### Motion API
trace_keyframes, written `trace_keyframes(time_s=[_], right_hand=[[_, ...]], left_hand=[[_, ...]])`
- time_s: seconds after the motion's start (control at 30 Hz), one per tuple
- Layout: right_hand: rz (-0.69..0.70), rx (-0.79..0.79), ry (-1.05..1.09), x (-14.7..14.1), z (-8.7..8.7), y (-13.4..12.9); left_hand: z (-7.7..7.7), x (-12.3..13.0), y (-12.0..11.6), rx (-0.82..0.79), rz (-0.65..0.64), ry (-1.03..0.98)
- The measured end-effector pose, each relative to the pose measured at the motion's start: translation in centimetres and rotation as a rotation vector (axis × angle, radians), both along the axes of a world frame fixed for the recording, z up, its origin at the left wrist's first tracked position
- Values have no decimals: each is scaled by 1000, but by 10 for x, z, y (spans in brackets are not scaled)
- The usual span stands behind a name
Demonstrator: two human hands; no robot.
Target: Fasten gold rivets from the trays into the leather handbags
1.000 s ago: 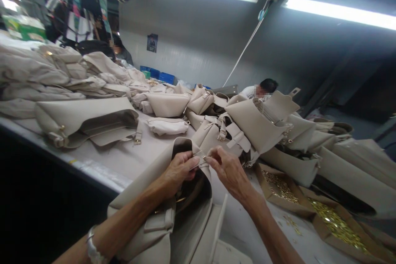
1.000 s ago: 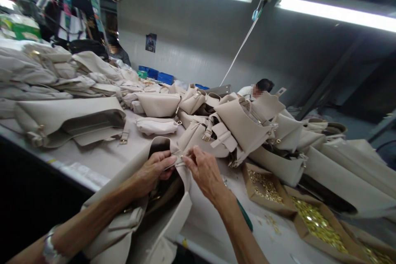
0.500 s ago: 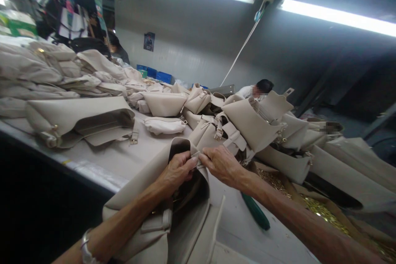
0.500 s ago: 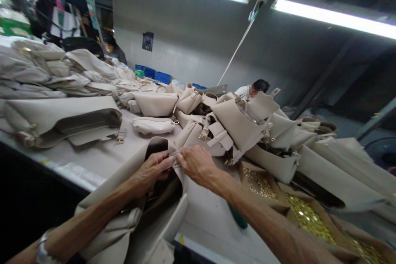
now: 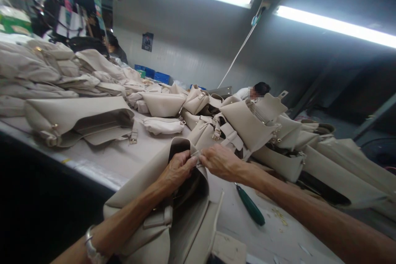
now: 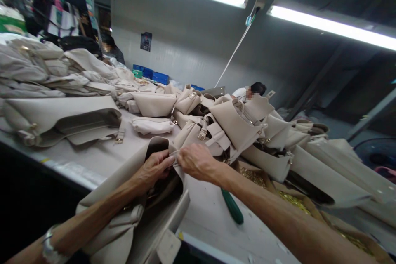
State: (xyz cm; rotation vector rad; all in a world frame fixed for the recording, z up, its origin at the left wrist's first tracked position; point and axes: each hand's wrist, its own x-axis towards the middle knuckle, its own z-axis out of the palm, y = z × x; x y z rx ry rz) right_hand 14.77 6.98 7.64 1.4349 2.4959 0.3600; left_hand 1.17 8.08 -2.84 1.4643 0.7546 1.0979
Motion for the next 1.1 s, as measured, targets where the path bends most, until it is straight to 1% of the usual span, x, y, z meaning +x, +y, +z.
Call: trace_keyframes(time_s=[0.07,0.1,0.17,0.27,0.37,0.43,0.5,0.53,0.6,0.67,0.73,0.83,0.87,0.9,1.0,1.03,1.1], right_hand=[[-43,-91,96,-1,0,3],[-36,-130,106,-1,1,4],[-7,-159,54,0,4,6],[67,-151,-115,-1,11,6],[113,-113,-276,-3,16,1],[151,-65,-315,-4,17,-3],[188,-29,-297,-3,15,-6],[184,-15,-270,-2,14,-6],[115,-6,-176,-1,10,-5],[7,-63,-8,0,6,-2],[-161,-198,204,0,2,1],[-471,-393,503,0,-2,3],[-550,-438,585,-1,-2,3],[-594,-484,657,-2,-2,2],[-602,-609,773,-2,3,-3],[-590,-637,773,-2,5,-4],[-530,-654,695,1,12,-5]], left_hand=[[-2,0,1,12,12,19],[-3,0,2,16,12,24],[-4,0,2,22,10,28],[-5,0,2,33,6,37],[-3,-1,1,40,14,65],[-2,-1,0,61,29,77],[0,-1,-2,97,42,79],[1,-2,-2,116,50,85],[2,-2,-4,158,77,119],[3,-2,-5,225,119,175],[3,-1,-7,303,162,230],[3,0,-8,362,201,305],[3,0,-8,364,207,321],[3,0,-8,364,211,333],[3,-1,-8,360,200,329],[4,-2,-8,356,187,319],[5,-3,-9,351,156,297]])
